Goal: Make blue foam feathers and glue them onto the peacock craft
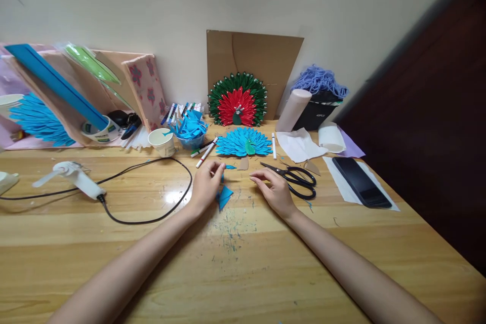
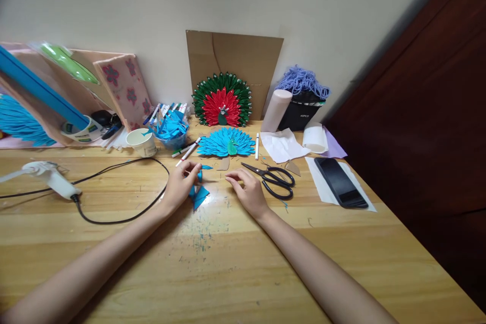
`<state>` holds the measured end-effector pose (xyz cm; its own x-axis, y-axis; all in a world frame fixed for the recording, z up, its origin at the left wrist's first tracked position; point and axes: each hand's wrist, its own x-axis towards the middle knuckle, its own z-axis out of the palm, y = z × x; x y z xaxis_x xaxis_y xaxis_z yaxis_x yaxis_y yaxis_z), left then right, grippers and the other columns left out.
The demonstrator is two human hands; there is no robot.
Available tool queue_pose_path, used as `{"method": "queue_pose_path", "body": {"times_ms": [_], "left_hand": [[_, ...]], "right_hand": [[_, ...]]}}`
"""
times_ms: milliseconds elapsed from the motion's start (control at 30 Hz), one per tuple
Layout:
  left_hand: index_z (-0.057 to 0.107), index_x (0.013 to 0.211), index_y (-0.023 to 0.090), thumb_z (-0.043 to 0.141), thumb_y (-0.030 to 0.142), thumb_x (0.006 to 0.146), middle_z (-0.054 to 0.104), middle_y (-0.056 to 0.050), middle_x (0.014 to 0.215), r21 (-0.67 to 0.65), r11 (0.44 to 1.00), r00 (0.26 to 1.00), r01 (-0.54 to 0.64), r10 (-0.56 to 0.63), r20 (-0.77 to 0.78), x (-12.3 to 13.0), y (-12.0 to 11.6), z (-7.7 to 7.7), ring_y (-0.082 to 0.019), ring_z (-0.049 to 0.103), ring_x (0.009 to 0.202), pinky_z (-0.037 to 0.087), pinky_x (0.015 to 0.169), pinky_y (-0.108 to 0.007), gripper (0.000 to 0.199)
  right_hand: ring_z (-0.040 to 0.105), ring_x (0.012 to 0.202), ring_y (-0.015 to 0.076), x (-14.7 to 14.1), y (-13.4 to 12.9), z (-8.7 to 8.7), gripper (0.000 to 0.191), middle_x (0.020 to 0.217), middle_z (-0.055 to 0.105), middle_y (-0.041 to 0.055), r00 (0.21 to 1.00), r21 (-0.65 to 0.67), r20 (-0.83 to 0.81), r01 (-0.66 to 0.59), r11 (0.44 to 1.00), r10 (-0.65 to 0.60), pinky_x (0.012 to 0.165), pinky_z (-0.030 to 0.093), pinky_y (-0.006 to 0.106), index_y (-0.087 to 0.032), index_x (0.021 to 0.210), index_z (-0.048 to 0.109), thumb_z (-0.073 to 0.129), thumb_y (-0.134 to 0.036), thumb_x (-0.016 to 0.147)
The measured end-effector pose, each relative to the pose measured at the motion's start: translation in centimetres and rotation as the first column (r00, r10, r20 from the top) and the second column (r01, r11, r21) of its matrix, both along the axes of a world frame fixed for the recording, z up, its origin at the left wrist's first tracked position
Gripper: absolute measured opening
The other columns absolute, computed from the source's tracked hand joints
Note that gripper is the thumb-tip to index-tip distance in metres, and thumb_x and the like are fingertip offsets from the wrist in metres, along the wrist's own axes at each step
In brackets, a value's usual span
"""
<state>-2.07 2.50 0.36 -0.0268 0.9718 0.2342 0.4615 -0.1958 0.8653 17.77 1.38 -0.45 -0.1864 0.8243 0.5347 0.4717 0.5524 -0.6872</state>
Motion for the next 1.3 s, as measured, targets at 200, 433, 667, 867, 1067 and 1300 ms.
{"method": "queue_pose_path", "body": {"times_ms": [200, 433, 667, 867, 1067, 1300], "left_hand": [[0.064, 0.073, 0.017, 0.050, 0.039, 0.080, 0.064, -0.006, 0.076, 0.001, 0.981, 0.938, -0.192, 0.183, -0.294, -4.5, 2.7, -0.2, -0.019, 0.057, 0.070, 0.036, 0.059, -0.026, 0.027], [0.063, 0.082, 0.018, 0.050, 0.027, 0.081, 0.063, -0.006, 0.087, 0.101, 0.973, 0.861, -0.207, 0.230, -0.453, -5.2, 2.6, 0.0, -0.020, 0.055, 0.082, 0.040, 0.068, -0.029, 0.016], [0.060, 0.091, 0.017, 0.042, 0.014, 0.084, 0.058, -0.008, 0.091, 0.216, 0.961, 0.844, -0.174, 0.258, -0.470, -5.1, 2.7, 0.7, -0.022, 0.052, 0.088, 0.042, 0.078, -0.035, 0.020], [0.062, 0.089, 0.017, 0.039, 0.010, 0.082, 0.057, -0.008, 0.091, 0.222, 0.971, 0.866, -0.083, 0.180, -0.466, -5.8, 3.2, 1.1, -0.021, 0.052, 0.090, 0.042, 0.079, -0.035, 0.024], [0.061, 0.088, 0.018, 0.041, 0.023, 0.086, 0.060, -0.007, 0.093, 0.254, 0.966, 0.866, 0.038, 0.095, -0.491, -6.1, 3.4, 3.1, -0.021, 0.052, 0.093, 0.041, 0.083, -0.034, 0.021], [0.060, 0.081, 0.018, 0.037, 0.030, 0.088, 0.065, -0.004, 0.083, 0.169, 0.985, 0.902, 0.038, 0.039, -0.431, -6.8, 3.0, 5.7, -0.018, 0.058, 0.079, 0.041, 0.069, -0.028, 0.027]], "right_hand": [[0.061, 0.075, 0.0180, 0.0, 0.0, -0.1, 0.010, 0.078, 0.064, 0.0043, 1.000, -0.030, 0.001, -0.005, 1.000, 0.005, 0.067, 0.049, 0.029, -0.020, 0.081, 0.062, 0.054, -0.025, 0.084], [0.059, 0.078, 0.0179, 0.1, -0.1, -0.3, 0.015, 0.082, 0.063, 0.0052, 0.999, -0.111, 0.028, -0.025, 0.993, 0.028, 0.065, 0.049, 0.028, -0.020, 0.083, 0.062, 0.049, -0.028, 0.086], [0.058, 0.078, 0.0178, 0.0, -0.2, -0.3, 0.015, 0.084, 0.062, 0.0051, 0.997, -0.151, 0.052, -0.045, 0.988, 0.053, 0.066, 0.047, 0.027, -0.020, 0.084, 0.061, 0.047, -0.027, 0.087], [0.058, 0.075, 0.0170, -0.1, -0.2, 0.0, 0.015, 0.082, 0.062, 0.0044, 0.996, -0.150, 0.068, -0.039, 0.988, 0.050, 0.065, 0.045, 0.027, -0.019, 0.083, 0.061, 0.048, -0.026, 0.087], [0.058, 0.075, 0.0167, -0.2, -0.3, 0.2, 0.014, 0.082, 0.062, 0.0042, 0.996, -0.143, 0.070, -0.049, 0.988, 0.059, 0.065, 0.045, 0.027, -0.019, 0.083, 0.060, 0.048, -0.025, 0.087], [0.057, 0.074, 0.0164, -0.1, -0.4, 0.1, 0.015, 0.082, 0.062, 0.0040, 0.994, -0.166, 0.084, -0.061, 0.984, 0.076, 0.064, 0.044, 0.027, -0.020, 0.084, 0.060, 0.047, -0.026, 0.087]]}}
